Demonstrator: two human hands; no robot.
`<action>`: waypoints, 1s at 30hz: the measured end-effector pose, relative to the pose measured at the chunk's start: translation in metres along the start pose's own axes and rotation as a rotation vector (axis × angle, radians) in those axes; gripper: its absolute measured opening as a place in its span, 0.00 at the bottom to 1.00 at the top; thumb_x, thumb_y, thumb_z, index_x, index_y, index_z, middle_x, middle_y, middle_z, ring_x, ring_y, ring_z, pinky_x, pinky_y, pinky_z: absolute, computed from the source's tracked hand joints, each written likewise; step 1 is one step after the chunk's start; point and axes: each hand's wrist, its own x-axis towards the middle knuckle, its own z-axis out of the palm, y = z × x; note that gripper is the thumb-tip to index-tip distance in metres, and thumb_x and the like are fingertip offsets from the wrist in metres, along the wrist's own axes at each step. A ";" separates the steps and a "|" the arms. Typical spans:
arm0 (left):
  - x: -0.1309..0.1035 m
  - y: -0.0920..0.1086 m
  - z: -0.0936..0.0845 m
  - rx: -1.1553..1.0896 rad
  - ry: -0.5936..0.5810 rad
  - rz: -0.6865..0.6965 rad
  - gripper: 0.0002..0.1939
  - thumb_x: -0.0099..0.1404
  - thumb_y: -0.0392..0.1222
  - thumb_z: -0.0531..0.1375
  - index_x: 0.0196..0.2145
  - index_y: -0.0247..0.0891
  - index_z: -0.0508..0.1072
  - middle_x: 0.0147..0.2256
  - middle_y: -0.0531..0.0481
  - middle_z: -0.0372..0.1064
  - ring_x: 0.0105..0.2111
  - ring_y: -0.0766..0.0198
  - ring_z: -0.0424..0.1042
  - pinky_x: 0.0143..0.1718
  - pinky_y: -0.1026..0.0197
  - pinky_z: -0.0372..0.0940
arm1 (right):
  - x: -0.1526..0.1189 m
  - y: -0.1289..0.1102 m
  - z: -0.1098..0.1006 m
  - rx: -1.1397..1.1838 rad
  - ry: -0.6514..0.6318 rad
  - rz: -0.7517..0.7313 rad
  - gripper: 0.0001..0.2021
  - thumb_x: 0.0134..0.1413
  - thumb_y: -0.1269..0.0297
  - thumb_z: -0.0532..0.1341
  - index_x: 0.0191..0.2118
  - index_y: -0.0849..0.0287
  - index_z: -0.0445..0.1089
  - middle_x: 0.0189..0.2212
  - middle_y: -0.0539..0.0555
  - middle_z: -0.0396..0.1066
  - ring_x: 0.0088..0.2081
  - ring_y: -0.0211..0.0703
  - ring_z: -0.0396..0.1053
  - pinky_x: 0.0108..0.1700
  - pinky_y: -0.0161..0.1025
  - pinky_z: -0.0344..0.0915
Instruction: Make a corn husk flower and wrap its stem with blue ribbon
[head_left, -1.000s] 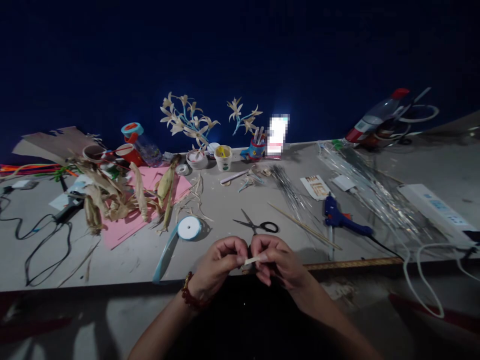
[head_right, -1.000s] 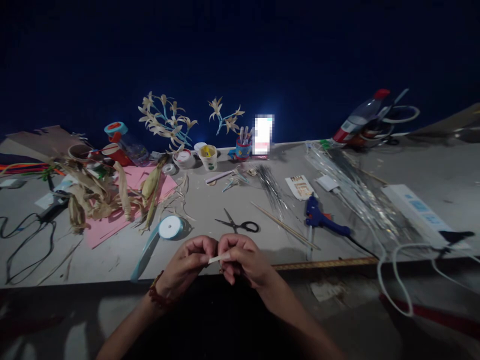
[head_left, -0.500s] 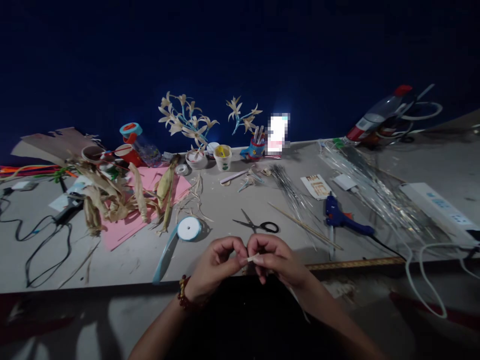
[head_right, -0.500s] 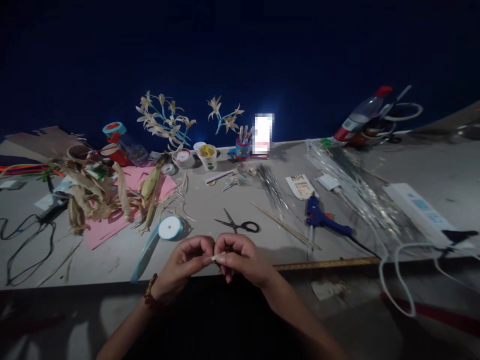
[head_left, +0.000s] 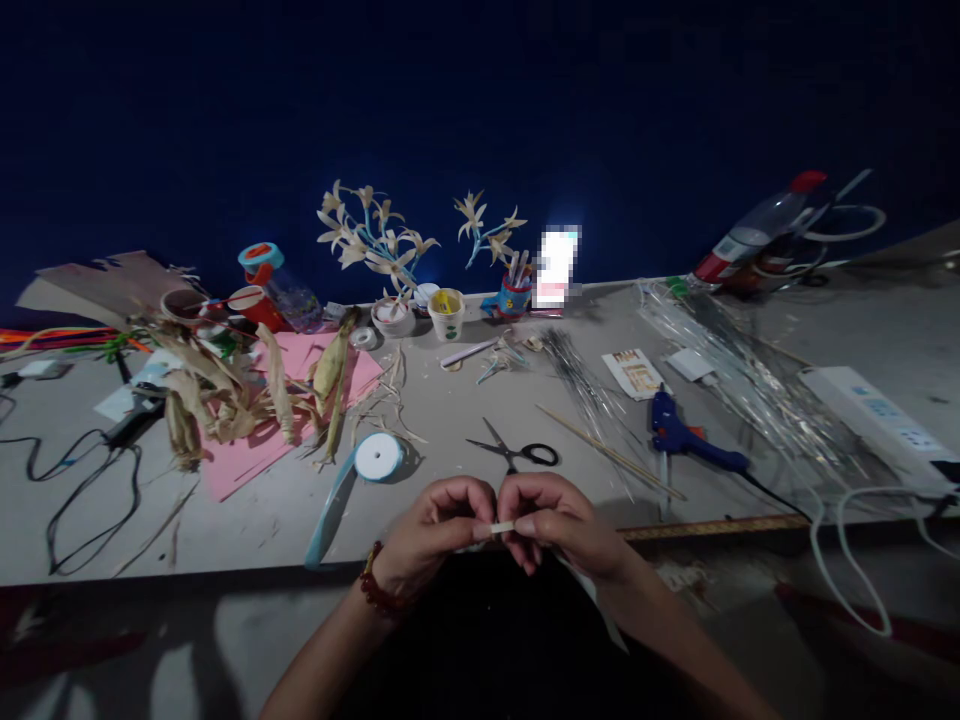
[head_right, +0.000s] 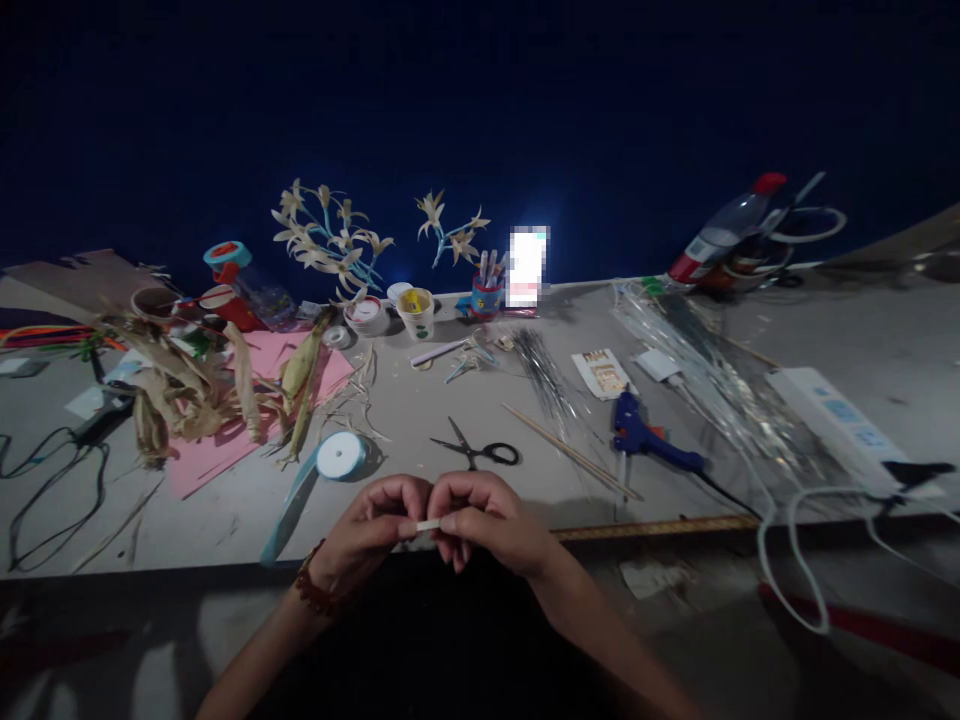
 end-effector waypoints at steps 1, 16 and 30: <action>0.000 0.002 0.000 0.017 -0.007 -0.007 0.12 0.54 0.44 0.72 0.27 0.34 0.75 0.26 0.51 0.69 0.28 0.66 0.64 0.32 0.64 0.57 | -0.001 -0.003 -0.001 -0.053 -0.022 -0.013 0.06 0.48 0.64 0.64 0.29 0.61 0.71 0.19 0.48 0.71 0.19 0.33 0.67 0.23 0.29 0.63; -0.001 0.001 0.002 -0.034 -0.098 -0.025 0.14 0.53 0.45 0.73 0.25 0.34 0.74 0.25 0.50 0.71 0.27 0.65 0.68 0.35 0.62 0.61 | 0.007 0.006 -0.003 0.168 -0.097 0.135 0.04 0.40 0.67 0.61 0.22 0.62 0.70 0.14 0.51 0.74 0.12 0.33 0.65 0.14 0.26 0.61; 0.000 -0.003 0.003 -0.039 -0.106 0.037 0.15 0.51 0.47 0.73 0.23 0.35 0.74 0.24 0.50 0.69 0.27 0.64 0.68 0.34 0.61 0.61 | 0.005 0.009 -0.001 0.203 -0.136 0.113 0.06 0.41 0.65 0.64 0.24 0.63 0.71 0.16 0.52 0.75 0.13 0.34 0.66 0.14 0.26 0.60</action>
